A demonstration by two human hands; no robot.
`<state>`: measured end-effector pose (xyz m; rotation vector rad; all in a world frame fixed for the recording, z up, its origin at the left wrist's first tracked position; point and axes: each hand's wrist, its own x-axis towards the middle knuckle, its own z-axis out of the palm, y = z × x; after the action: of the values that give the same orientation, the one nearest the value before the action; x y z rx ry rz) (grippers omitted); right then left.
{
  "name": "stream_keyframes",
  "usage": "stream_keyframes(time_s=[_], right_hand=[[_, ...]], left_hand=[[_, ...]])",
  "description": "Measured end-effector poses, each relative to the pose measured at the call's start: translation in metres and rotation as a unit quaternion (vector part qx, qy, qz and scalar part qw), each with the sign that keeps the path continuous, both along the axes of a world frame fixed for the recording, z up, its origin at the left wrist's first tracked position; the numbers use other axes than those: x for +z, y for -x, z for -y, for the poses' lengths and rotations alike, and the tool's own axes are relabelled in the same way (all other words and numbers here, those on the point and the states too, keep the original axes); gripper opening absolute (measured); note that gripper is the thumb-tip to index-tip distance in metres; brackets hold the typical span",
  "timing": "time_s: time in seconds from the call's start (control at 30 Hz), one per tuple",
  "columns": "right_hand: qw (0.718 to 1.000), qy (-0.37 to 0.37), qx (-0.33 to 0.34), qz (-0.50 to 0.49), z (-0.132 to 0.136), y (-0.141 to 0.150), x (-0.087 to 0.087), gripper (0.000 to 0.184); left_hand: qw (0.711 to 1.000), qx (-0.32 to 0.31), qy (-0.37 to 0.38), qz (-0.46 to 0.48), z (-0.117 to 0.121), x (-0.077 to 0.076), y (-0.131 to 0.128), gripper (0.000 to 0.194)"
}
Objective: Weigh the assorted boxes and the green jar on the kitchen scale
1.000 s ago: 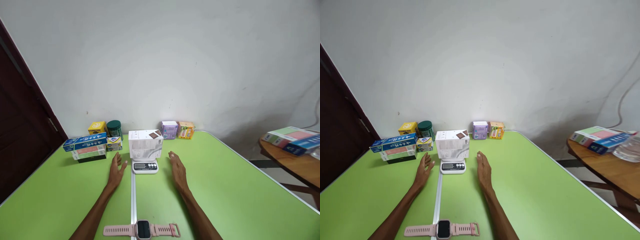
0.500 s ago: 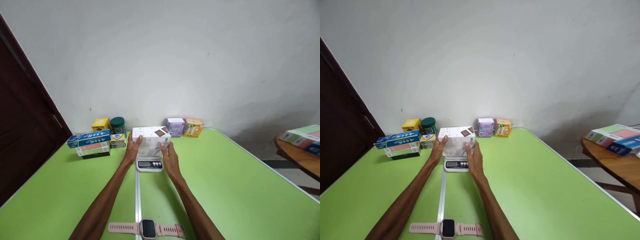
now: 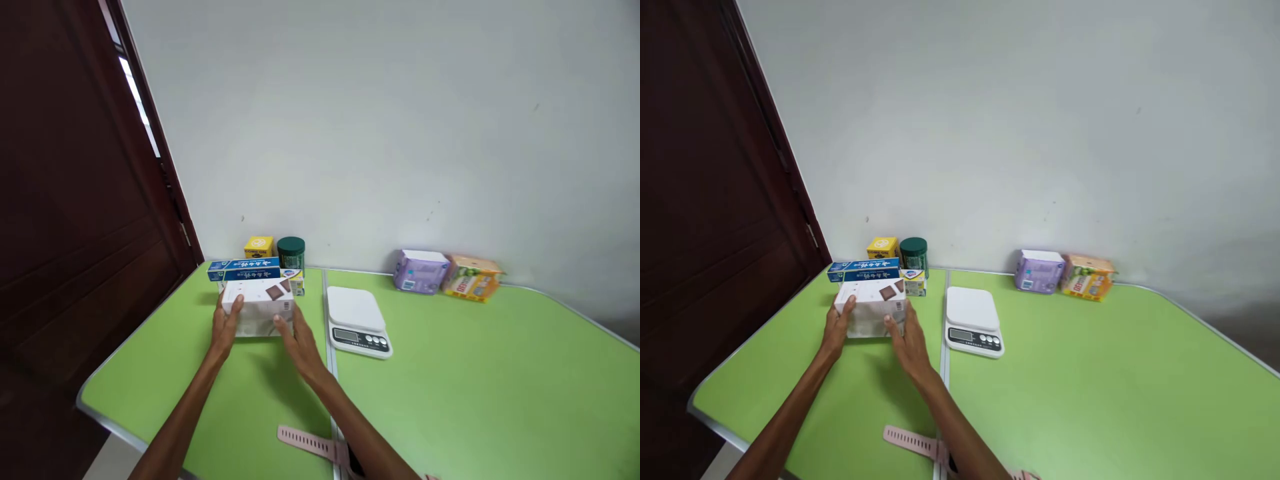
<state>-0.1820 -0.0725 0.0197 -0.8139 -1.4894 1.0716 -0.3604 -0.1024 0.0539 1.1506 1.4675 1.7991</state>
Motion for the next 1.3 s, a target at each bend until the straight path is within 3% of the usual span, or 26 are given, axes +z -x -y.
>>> stream_keyframes(time_s=[0.17, 0.33, 0.47, 0.6, 0.67, 0.8, 0.93, 1.0, 1.1, 1.2, 1.3], right_hand=[[0.999, -0.001, 0.044, 0.018, -0.018, 0.049, -0.020, 0.070], [0.999, 0.006, 0.033, 0.020, -0.032, 0.070, -0.026, 0.078], [0.997, 0.007, 0.055, 0.058, -0.033, 0.061, -0.028, 0.085], [0.993, -0.033, 0.066, 0.088, -0.027, 0.015, -0.021, 0.082], [0.995, -0.069, 0.021, 0.064, -0.026, -0.027, -0.013, 0.071], [0.981, -0.076, -0.177, 0.031, -0.044, -0.144, -0.007, 0.053], [0.926, -0.033, -0.375, 0.039, -0.073, -0.264, -0.035, 0.067], [0.896, 0.009, -0.441, 0.048, -0.088, -0.308, -0.054, 0.076], [0.870, 0.049, -0.489, 0.034, -0.116, -0.351, -0.070, 0.088], [0.860, 0.060, -0.507, -0.012, -0.153, -0.378, -0.068, 0.096], [0.852, 0.064, -0.517, -0.053, -0.193, -0.400, -0.060, 0.094]], left_hand=[[0.998, 0.049, 0.023, 0.019, -0.006, -0.023, 0.050, 0.072], [0.997, 0.067, 0.029, 0.029, -0.021, -0.027, 0.064, 0.072], [0.993, 0.104, 0.058, 0.005, -0.023, -0.024, 0.063, 0.079], [0.958, 0.232, 0.029, -0.164, -0.015, -0.017, 0.049, 0.102], [0.927, 0.259, -0.044, -0.268, -0.013, -0.008, 0.028, 0.106], [0.894, 0.183, -0.161, -0.377, -0.026, 0.017, -0.050, 0.098], [0.896, 0.080, -0.203, -0.387, -0.066, 0.030, -0.151, 0.092], [0.910, 0.002, -0.177, -0.375, -0.095, 0.028, -0.200, 0.089], [0.919, -0.123, -0.076, -0.366, -0.146, 0.018, -0.265, 0.092], [0.911, -0.205, 0.037, -0.355, -0.200, 0.007, -0.315, 0.101], [0.913, -0.241, 0.100, -0.314, -0.249, -0.005, -0.348, 0.111]])
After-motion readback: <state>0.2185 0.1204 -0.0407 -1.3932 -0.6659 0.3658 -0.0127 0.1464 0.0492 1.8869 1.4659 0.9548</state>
